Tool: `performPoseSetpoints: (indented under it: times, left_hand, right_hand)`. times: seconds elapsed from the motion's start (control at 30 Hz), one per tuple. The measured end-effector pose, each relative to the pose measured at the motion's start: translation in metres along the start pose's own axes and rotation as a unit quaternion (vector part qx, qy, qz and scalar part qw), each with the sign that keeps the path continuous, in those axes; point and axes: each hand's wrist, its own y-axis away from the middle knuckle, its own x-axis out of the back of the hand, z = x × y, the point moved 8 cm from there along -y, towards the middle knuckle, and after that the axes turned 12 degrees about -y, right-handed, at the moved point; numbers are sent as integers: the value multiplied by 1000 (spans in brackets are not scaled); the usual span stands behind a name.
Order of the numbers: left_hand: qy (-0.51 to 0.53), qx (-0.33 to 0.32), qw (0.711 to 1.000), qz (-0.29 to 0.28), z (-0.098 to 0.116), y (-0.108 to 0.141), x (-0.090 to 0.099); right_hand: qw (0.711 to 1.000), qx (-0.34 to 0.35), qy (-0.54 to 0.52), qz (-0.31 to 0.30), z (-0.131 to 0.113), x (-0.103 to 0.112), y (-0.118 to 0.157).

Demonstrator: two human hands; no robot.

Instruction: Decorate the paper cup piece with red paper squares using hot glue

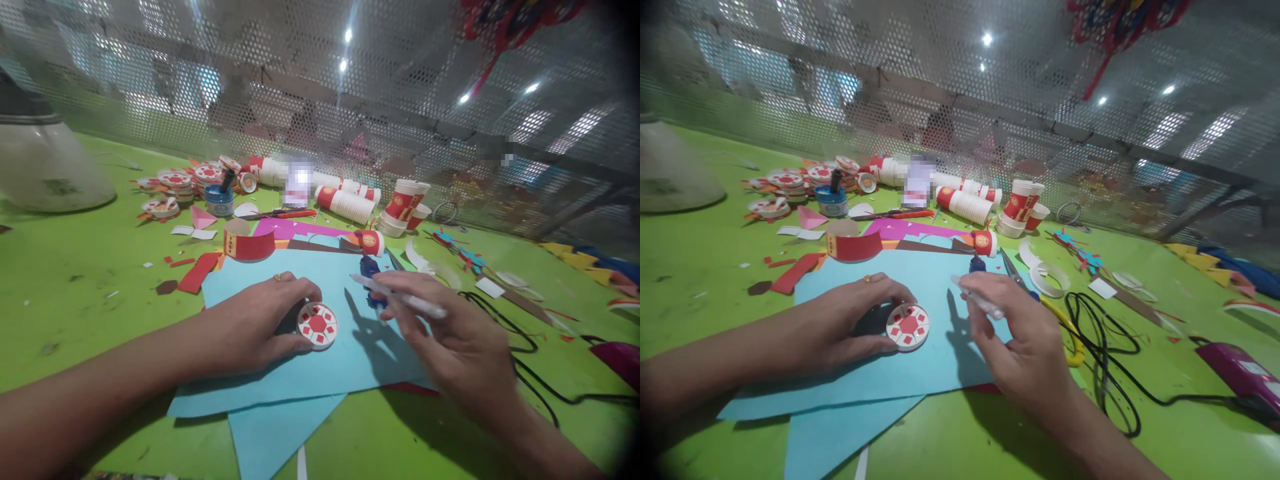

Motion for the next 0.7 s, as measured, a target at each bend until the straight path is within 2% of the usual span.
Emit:
performPoseSetpoints:
  times: [0.17, 0.3, 0.43, 0.57, 0.7]
  left_hand:
    - [14, 22, 1000, -14, -8, 0, 1]
    - [7, 15, 1000, -16, -8, 0, 5]
    - [-3, 0, 1000, -13, -3, -1, 6]
    - [4, 16, 1000, 1, -4, -3, 1]
    - [-10, 20, 999, 42, -9, -7, -4]
  right_hand:
    - [984, 76, 111, -115, 7, -30, 6]
    - [968, 99, 174, -151, 15, -45, 12]
    - [961, 103, 181, -181, 15, -54, 16]
    - [963, 114, 158, -185, 0, -55, 15]
    - [973, 131, 128, -139, -13, -44, 12]
